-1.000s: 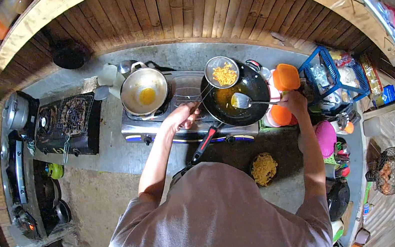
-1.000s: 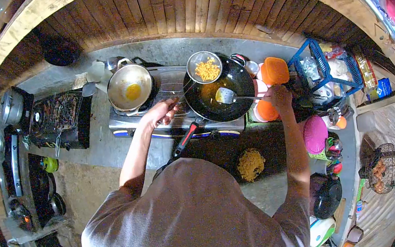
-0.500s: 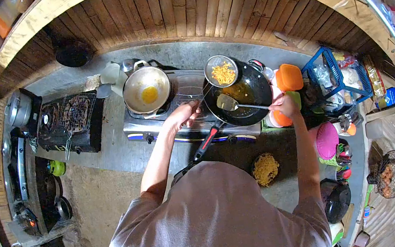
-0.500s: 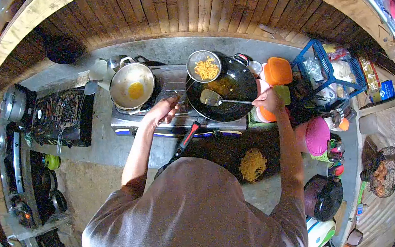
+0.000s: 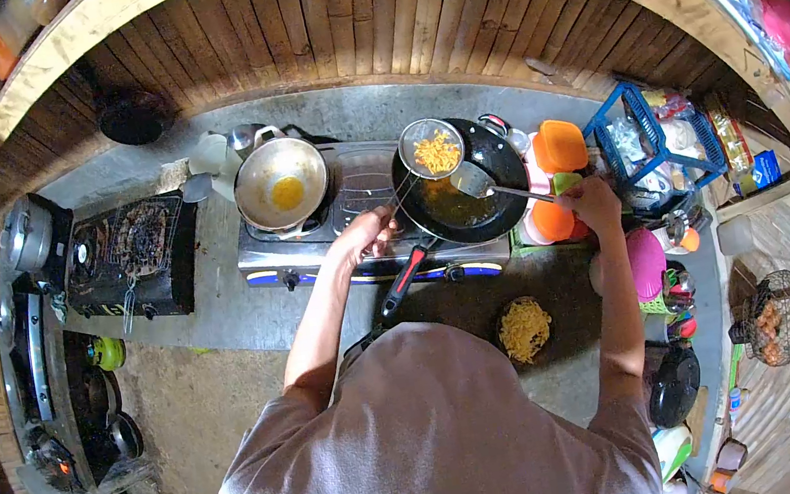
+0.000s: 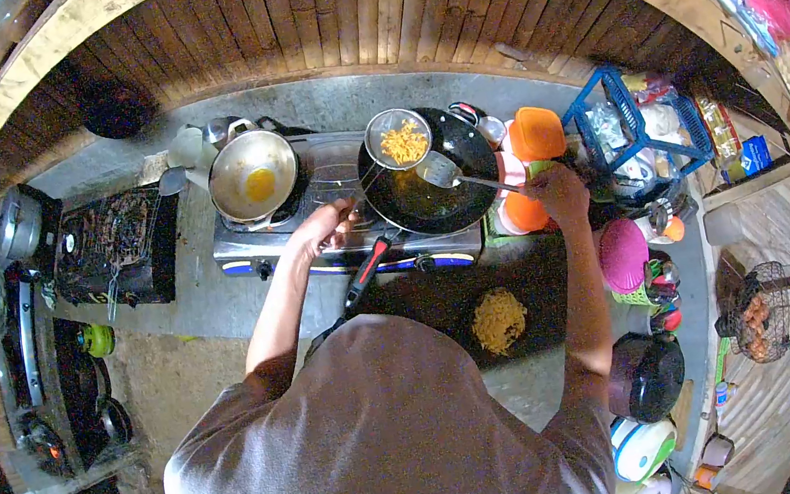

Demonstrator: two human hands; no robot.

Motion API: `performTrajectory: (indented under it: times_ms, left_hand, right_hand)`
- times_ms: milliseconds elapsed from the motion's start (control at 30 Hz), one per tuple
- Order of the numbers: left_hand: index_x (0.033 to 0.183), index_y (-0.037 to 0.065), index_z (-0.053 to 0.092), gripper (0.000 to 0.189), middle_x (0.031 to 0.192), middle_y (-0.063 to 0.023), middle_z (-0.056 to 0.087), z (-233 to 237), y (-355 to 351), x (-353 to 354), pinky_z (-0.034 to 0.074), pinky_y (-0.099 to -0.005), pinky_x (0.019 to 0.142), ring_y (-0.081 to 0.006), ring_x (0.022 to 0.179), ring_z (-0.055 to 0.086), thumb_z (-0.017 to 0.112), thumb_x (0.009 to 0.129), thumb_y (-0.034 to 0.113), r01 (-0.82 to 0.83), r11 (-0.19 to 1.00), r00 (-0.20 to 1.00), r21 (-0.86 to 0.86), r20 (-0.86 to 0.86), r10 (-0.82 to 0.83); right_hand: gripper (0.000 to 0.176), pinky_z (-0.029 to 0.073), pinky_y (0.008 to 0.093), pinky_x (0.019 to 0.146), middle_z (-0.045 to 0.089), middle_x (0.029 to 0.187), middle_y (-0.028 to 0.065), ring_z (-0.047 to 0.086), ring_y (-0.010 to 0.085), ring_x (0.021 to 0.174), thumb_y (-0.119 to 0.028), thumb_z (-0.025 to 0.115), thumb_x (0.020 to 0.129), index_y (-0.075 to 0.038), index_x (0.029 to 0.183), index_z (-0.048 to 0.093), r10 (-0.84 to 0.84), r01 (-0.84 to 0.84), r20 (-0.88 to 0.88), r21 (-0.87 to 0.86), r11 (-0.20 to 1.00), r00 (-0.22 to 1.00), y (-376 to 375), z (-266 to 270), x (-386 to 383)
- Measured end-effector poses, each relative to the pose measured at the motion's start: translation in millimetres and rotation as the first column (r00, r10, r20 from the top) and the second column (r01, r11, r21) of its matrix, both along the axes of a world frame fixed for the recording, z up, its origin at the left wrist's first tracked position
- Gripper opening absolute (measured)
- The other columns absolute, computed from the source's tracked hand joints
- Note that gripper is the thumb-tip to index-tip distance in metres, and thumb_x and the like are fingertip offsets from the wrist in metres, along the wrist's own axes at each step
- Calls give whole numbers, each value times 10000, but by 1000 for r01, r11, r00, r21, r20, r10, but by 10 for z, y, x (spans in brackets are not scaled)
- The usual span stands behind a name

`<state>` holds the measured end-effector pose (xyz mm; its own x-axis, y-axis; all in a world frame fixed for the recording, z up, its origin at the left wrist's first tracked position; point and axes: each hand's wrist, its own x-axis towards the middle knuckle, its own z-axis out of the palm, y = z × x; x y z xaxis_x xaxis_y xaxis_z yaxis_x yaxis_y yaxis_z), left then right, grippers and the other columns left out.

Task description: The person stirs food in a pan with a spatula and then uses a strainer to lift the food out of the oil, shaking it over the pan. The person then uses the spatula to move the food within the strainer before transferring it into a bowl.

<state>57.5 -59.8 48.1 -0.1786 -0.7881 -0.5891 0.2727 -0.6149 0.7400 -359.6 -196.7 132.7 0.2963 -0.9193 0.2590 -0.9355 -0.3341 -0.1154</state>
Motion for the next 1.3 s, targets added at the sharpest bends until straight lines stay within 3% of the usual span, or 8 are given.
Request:
performTrajectory:
  times_ms: [67, 200, 300, 367, 467, 733, 1033, 1300]
  left_hand:
    - [761, 115, 491, 399, 507, 59, 382, -80, -65, 61, 301, -258, 344, -89, 358, 326, 322, 1036, 350, 5, 1000, 1000, -12, -30, -5]
    - [773, 109, 496, 380, 511, 51, 392, 51, -66, 68, 321, -265, 353, -98, 360, 345, 298, 1037, 298, 30, 999, 986, -27, 167, -25]
    - [782, 104, 496, 367, 509, 50, 388, 32, -49, 49, 324, -268, 356, -100, 362, 340, 293, 1033, 280, 30, 999, 985, -25, 170, -25]
    - [782, 102, 492, 366, 509, 49, 386, -23, -41, 14, 323, -265, 355, -96, 362, 334, 293, 1032, 280, 50, 999, 989, -21, 140, -46]
    - [786, 101, 481, 360, 507, 48, 382, -56, -32, -54, 312, -253, 347, -87, 359, 319, 291, 1033, 281, 93, 995, 991, -22, 103, -90]
    - [824, 120, 450, 338, 509, 81, 320, -9, 58, -221, 275, -216, 290, -44, 352, 256, 301, 1053, 320, 120, 993, 993, -19, -12, -120]
    - [792, 117, 450, 392, 501, 67, 337, 175, 100, -137, 290, -230, 321, -62, 356, 291, 267, 1054, 343, 148, 988, 989, -35, 19, -147]
    - [810, 116, 453, 378, 478, 71, 302, 450, 42, -38, 248, -245, 319, -73, 337, 264, 272, 1052, 344, 108, 990, 994, -96, 37, -105]
  right_hand:
    - [319, 527, 374, 611, 682, 649, 100, 666, 224, 583, -409, 784, 729, -96, 788, 761, -5, -37, 179, 228, 973, 984, -147, -326, -197]
    - [353, 525, 362, 601, 678, 638, 108, 662, 201, 570, -412, 782, 733, -67, 803, 759, -59, -14, 262, 267, 964, 963, -33, -380, -243]
    - [381, 537, 438, 689, 710, 842, 102, 690, 309, 790, -517, 756, 727, -167, 878, 755, -144, 76, 236, 276, 958, 961, 243, 4, -78]
    - [311, 531, 441, 667, 705, 820, 113, 685, 319, 770, -449, 725, 788, -163, 907, 749, -107, 125, 239, -62, 990, 965, 425, 156, 68]
    - [221, 522, 452, 643, 693, 799, 119, 675, 321, 735, -360, 694, 835, -167, 932, 742, -187, 209, 187, -106, 972, 965, 650, 244, 376]
    - [134, 530, 356, 663, 700, 859, 36, 670, 236, 767, -258, 683, 842, -161, 918, 736, 10, 74, 167, -487, 871, 986, 882, -181, 504]
    - [134, 540, 392, 625, 701, 826, 77, 687, 283, 733, -262, 689, 820, -145, 862, 738, -305, 283, -56, -245, 928, 951, 906, -34, 284]
    - [143, 550, 398, 618, 683, 722, 74, 696, 271, 713, -307, 717, 759, -164, 757, 703, -320, 269, -280, -206, 941, 905, 517, -461, 238]
